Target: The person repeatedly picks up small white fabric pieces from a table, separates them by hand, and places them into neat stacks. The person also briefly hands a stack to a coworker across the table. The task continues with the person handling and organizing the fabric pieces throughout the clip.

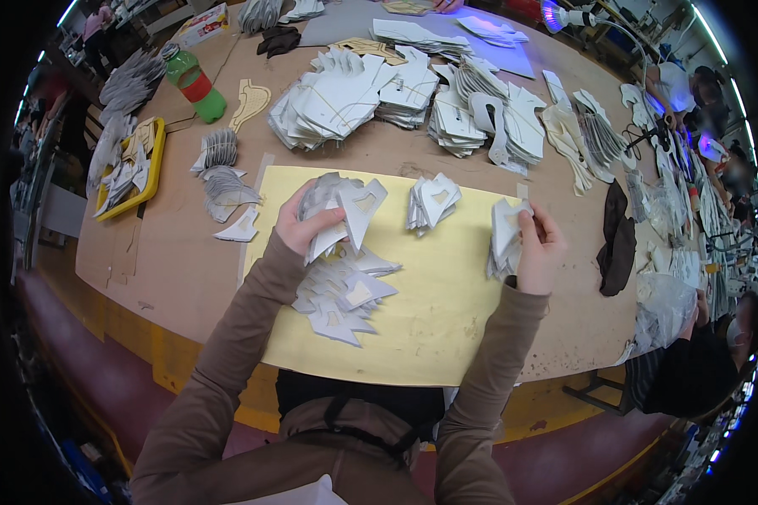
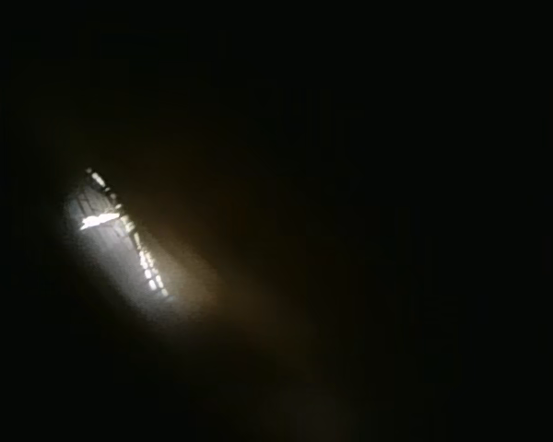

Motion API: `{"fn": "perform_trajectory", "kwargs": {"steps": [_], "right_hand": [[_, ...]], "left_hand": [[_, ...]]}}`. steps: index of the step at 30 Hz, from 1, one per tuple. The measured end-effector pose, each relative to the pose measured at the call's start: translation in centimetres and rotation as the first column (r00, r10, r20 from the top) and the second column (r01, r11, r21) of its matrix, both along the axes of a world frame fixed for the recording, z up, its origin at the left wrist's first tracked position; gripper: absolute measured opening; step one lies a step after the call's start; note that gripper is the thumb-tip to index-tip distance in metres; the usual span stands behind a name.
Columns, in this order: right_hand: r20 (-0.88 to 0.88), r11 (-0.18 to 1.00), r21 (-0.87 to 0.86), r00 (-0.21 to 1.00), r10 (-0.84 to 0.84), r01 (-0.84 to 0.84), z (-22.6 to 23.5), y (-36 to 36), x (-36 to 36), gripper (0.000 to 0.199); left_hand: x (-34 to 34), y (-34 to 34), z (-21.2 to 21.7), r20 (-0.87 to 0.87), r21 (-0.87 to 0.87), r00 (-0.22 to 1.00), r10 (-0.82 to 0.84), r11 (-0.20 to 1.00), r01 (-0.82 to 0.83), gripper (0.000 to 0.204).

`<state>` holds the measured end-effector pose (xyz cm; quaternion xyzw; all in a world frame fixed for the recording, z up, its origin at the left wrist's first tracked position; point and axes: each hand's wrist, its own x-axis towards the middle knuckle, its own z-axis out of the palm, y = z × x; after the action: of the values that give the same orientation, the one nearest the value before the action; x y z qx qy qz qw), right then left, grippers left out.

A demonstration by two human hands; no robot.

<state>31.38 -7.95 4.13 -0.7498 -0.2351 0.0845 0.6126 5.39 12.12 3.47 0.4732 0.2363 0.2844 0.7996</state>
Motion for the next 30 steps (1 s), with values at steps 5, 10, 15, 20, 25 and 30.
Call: {"fn": "perform_trajectory", "kwargs": {"steps": [5, 10, 15, 20, 25, 30], "right_hand": [[-0.153, 0.994, 0.013, 0.982, 0.107, -0.107, 0.0, -1.2, 0.4, 0.021], [-0.283, 0.796, 0.479, 0.794, 0.538, -0.369, 2.0, 3.6, -7.9, 0.012], [-0.162, 0.889, 0.29, 0.897, 0.412, -0.355, 1.3, 4.9, -10.5, 0.014], [-0.078, 0.948, 0.286, 0.982, 0.17, -0.141, 1.7, 3.9, -8.1, 0.018], [-0.14, 0.912, 0.405, 0.99, -0.014, 0.07, 1.0, 1.3, -3.3, 0.019], [0.005, 0.991, 0.062, 0.993, -0.12, 0.119, 1.0, -0.9, -0.9, 0.021]], "left_hand": [[0.5, -0.7, -0.1, -0.058, 0.019, 0.998, -0.039, 0.999, 0.04, 0.045], [0.8, -1.3, -0.8, -0.105, 0.166, 0.988, -0.113, 0.977, 0.13, 0.044], [0.8, -1.8, -0.3, -0.049, 0.02, 0.967, -0.251, 0.967, 0.252, 0.05], [0.5, -1.9, 0.2, 0.265, -0.337, 0.918, -0.296, 0.864, 0.375, 0.06], [0.6, -1.5, 0.8, 0.222, -0.274, 0.931, -0.289, 0.898, 0.344, 0.066], [0.6, -1.5, 1.2, 0.215, -0.283, 0.95, -0.227, 0.917, 0.283, 0.066]]}}
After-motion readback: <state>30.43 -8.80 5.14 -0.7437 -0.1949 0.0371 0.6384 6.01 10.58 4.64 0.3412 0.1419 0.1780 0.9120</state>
